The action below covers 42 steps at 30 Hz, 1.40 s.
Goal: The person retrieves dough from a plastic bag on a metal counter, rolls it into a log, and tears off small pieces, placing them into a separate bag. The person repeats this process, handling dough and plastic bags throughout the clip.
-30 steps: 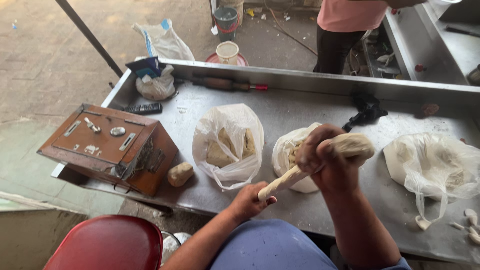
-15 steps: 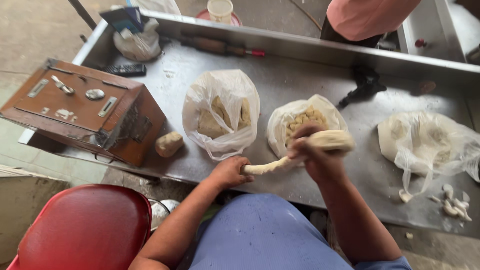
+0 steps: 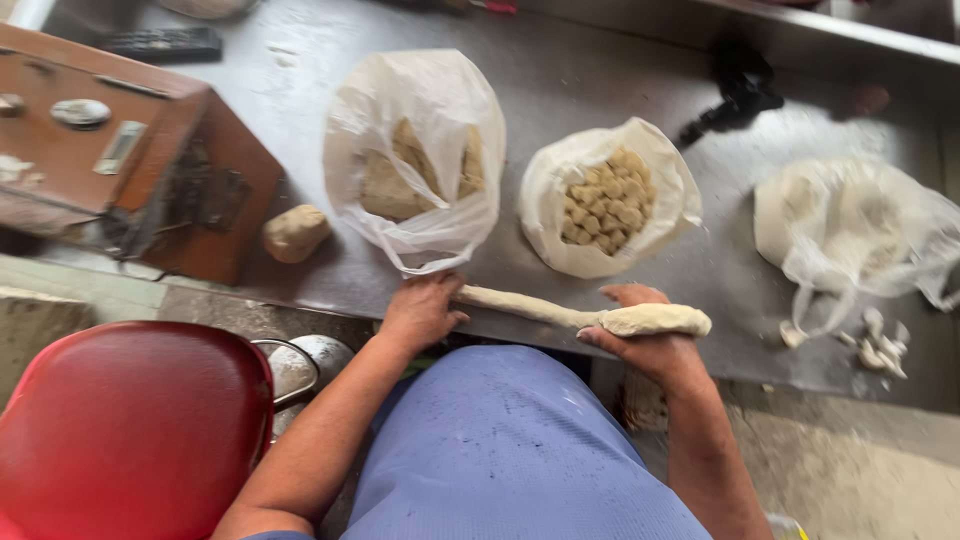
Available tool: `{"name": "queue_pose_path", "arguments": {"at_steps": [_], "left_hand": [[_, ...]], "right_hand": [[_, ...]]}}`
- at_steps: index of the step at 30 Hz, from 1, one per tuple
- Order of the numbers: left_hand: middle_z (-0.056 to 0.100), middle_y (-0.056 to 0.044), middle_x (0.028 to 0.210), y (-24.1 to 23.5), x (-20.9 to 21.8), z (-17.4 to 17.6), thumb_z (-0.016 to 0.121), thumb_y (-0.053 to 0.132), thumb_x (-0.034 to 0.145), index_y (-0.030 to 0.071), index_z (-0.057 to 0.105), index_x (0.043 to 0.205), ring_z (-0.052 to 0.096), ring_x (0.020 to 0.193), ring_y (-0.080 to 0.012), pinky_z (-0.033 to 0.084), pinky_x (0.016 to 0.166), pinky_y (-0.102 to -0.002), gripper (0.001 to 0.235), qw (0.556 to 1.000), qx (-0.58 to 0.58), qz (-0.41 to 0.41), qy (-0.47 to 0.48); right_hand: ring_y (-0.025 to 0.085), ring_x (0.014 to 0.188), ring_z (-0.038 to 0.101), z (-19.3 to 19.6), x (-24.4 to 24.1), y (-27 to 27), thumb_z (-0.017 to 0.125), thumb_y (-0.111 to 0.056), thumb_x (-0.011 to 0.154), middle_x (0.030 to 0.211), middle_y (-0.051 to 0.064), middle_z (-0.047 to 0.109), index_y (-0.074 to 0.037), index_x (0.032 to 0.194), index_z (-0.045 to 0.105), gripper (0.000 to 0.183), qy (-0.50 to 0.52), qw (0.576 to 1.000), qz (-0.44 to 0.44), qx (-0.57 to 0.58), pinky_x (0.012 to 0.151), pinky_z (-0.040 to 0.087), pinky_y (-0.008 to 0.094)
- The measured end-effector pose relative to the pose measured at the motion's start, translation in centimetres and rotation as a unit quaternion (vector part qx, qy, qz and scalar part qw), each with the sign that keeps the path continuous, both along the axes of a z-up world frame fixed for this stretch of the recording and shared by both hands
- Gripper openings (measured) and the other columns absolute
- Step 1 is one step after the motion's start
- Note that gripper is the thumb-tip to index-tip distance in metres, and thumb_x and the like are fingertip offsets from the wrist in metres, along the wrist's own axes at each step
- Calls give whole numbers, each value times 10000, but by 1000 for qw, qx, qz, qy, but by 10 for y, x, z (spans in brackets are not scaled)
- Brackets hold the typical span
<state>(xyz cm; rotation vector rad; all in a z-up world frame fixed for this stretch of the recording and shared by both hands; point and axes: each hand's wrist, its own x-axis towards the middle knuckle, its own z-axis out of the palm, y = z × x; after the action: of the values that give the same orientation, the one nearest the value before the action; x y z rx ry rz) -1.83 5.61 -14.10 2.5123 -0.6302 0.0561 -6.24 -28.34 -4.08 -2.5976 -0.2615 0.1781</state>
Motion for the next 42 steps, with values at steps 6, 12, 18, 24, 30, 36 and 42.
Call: {"name": "queue_pose_path", "arguments": {"at_steps": [6, 12, 18, 24, 30, 36, 42], "left_hand": [[722, -99, 1016, 8, -1, -13, 785, 292, 844, 167, 772, 1123, 698, 911, -349, 556, 830, -459, 307, 990, -8, 15, 141], [712, -162, 955, 44, 1, 21, 813, 295, 813, 117, 760, 1113, 703, 829, -326, 559, 783, -434, 353, 967, -9, 79, 241], [729, -106, 922, 63, -6, 81, 795, 216, 788, 50, 753, 1063, 694, 744, -205, 557, 700, -346, 324, 946, -134, 81, 285], [708, -52, 870, 22, -10, 122, 797, 140, 792, 13, 756, 1026, 635, 726, -122, 546, 647, -289, 269, 918, -255, 55, 298], [717, -35, 1038, -21, -7, 120, 782, 198, 873, 25, 634, 1215, 682, 921, -95, 579, 821, -257, 411, 832, -477, 24, 284], [685, -68, 1219, -24, -2, 70, 796, 196, 914, -15, 615, 1330, 616, 1131, -146, 487, 949, -293, 501, 854, -467, 9, 228], [625, -37, 1042, -60, 7, 64, 766, 331, 987, 11, 569, 1154, 579, 957, -116, 491, 835, -282, 411, 785, -559, -132, 231]], "right_hand": [[307, 985, 726, -22, -18, -50, 740, -618, 794, 1006, 169, 781, -45, 1042, 775, 626, 375, 909, -113, -143, 892, 549, 415], [335, 948, 707, -49, -48, -64, 732, -536, 819, 974, 180, 760, -63, 960, 764, 494, 362, 913, -110, -151, 864, 544, 457], [320, 954, 710, -22, -31, -19, 748, -440, 837, 991, 153, 756, -55, 1034, 728, 433, 262, 960, -79, -55, 855, 547, 450], [299, 1142, 664, -4, 3, 64, 858, -329, 759, 1222, 140, 688, -21, 1299, 612, 669, 46, 977, 42, 205, 984, 525, 407], [214, 1019, 609, -39, 48, 130, 740, -273, 981, 1137, 112, 648, 22, 1362, 542, 520, 171, 804, 87, 563, 915, 514, 380], [146, 647, 549, -32, 72, 110, 714, -340, 1016, 777, 24, 534, -7, 1205, 560, 412, 252, 630, -4, 735, 653, 521, 357], [154, 691, 568, 67, 104, 146, 745, -428, 935, 775, 27, 530, -15, 1311, 538, 595, 231, 601, 54, 763, 725, 551, 367]]}}
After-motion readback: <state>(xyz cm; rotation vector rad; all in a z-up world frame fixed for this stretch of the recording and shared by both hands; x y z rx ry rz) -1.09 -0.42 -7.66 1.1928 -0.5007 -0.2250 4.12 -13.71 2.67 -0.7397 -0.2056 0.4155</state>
